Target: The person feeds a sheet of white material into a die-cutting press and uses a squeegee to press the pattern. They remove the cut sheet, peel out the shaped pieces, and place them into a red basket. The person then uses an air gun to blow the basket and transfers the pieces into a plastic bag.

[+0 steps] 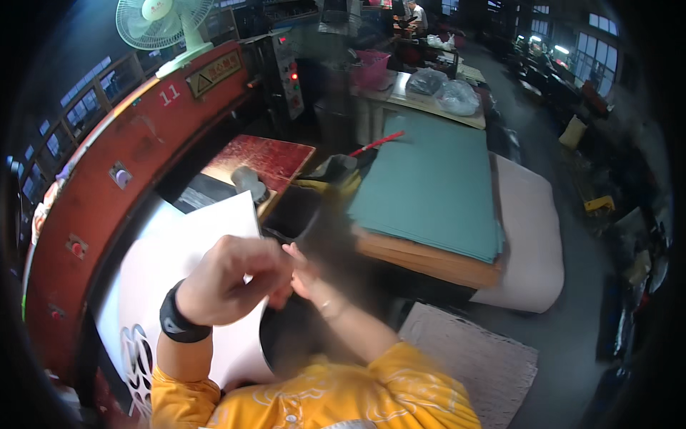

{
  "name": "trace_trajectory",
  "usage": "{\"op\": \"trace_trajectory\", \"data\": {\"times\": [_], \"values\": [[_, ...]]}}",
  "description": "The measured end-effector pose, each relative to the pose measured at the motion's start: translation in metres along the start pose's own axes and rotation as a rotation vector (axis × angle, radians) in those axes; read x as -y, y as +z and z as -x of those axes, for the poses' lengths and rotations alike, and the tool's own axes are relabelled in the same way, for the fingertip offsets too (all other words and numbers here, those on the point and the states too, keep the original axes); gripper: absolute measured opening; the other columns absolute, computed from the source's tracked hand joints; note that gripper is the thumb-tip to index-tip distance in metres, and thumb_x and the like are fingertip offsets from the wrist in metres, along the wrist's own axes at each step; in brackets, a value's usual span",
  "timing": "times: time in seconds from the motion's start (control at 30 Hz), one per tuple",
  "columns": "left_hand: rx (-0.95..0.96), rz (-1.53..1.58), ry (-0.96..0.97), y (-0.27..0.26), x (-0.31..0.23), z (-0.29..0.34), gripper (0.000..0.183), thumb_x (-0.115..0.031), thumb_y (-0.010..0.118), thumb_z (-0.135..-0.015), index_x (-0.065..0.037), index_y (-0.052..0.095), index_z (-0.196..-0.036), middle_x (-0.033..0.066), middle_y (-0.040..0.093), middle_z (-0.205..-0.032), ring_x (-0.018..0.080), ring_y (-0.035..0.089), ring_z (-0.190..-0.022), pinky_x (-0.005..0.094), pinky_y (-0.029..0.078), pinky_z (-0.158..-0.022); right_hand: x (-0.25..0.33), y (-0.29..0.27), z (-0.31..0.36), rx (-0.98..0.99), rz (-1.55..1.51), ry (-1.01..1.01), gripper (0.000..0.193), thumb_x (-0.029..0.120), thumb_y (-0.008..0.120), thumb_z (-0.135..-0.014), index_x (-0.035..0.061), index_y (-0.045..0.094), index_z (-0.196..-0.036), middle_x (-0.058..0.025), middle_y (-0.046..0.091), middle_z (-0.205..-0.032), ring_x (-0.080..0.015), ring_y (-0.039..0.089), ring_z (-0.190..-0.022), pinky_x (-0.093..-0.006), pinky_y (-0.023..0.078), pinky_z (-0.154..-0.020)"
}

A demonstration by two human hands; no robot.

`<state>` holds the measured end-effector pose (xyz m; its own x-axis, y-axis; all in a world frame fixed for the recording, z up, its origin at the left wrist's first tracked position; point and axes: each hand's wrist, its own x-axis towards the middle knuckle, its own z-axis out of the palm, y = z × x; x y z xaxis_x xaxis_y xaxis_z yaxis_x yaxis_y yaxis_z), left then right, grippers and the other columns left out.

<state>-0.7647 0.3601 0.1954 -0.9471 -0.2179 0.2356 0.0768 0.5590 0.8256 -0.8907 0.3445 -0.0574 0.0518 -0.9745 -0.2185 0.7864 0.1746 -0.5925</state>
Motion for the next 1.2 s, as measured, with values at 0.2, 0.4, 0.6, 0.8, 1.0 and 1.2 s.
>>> {"op": "trace_trajectory", "data": {"times": [0.2, 0.4, 0.6, 0.8, 1.0, 1.2], "values": [[-0.442, -0.61, -0.631, 0.031, 0.078, 0.037, 0.075, -0.037, 0.071, -0.079, 0.006, 0.04, -0.132, 0.0275, 0.044, -0.132, 0.0375, 0.045, -0.122, 0.0395, 0.035, -0.103, -0.066, 0.053, 0.056, 0.485, -0.119, 0.257, 0.084, 0.071, 0.04, -0.083, 0.0196, 0.019, -0.147, -0.0115, 0.022, -0.151, -0.0346, 0.025, -0.136, -0.0544, 0.029, -0.103], [-0.653, -0.64, -0.723, 0.045, 0.083, 0.138, 0.089, -0.047, 0.069, -0.075, 0.006, 0.033, -0.136, 0.0317, 0.034, -0.138, 0.0426, 0.034, -0.129, 0.0424, 0.03, -0.107, -0.08, 0.108, 0.082, 0.785, 0.596, -0.042, 0.05, 0.026, 0.055, -0.09, 0.0027, 0.041, -0.132, -0.0128, 0.044, -0.137, -0.0278, 0.041, -0.127, -0.0461, 0.03, -0.106], [-1.251, -0.69, -0.899, 0.067, 0.08, 0.229, 0.071, -0.037, 0.065, -0.081, 0.005, 0.04, -0.132, 0.0275, 0.043, -0.132, 0.0382, 0.038, -0.127, 0.0419, 0.031, -0.106, -0.023, 0.066, 0.023, -0.114, 0.88, -0.824, 0.056, 0.026, 0.057, -0.089, 0.0, 0.038, -0.135, -0.0162, 0.045, -0.134, -0.0308, 0.041, -0.124, -0.0423, 0.032, -0.106], [-1.185, -0.685, -0.788, 0.115, 0.121, 0.218, 0.075, -0.048, 0.065, -0.08, 0.001, 0.041, -0.132, 0.0253, 0.045, -0.13, 0.0389, 0.042, -0.121, 0.0471, 0.032, -0.103, -0.065, 0.001, 0.003, 0.084, 0.36, 0.127, 0.043, 0.017, 0.058, -0.088, -0.0026, 0.048, -0.125, -0.0113, 0.058, -0.116, -0.0241, 0.057, -0.103, -0.0344, 0.044, -0.092], [-0.954, -0.853, -0.562, 0.134, 0.04, 0.123, 0.109, -0.061, 0.071, -0.062, -0.001, 0.027, -0.141, 0.032, 0.023, -0.143, 0.0516, 0.019, -0.132, 0.0656, 0.011, -0.103, 0.021, 0.085, 0.115, 0.154, 0.638, -0.401, 0.042, 0.006, 0.054, -0.084, -0.0087, 0.049, -0.123, -0.0157, 0.057, -0.119, -0.0214, 0.057, -0.104, -0.0318, 0.045, -0.09], [-0.893, -0.724, 0.092, 0.153, -0.035, 0.036, 0.12, -0.053, 0.079, -0.049, 0.0, 0.023, -0.141, 0.0348, 0.014, -0.144, 0.0534, 0.004, -0.136, 0.0705, -0.003, -0.102, 0.049, 0.062, 0.196, 0.056, 0.47, -0.425, 0.044, 0.008, 0.052, -0.085, -0.0041, 0.047, -0.128, -0.0168, 0.054, -0.124, -0.0254, 0.054, -0.11, -0.0363, 0.044, -0.094]]}}
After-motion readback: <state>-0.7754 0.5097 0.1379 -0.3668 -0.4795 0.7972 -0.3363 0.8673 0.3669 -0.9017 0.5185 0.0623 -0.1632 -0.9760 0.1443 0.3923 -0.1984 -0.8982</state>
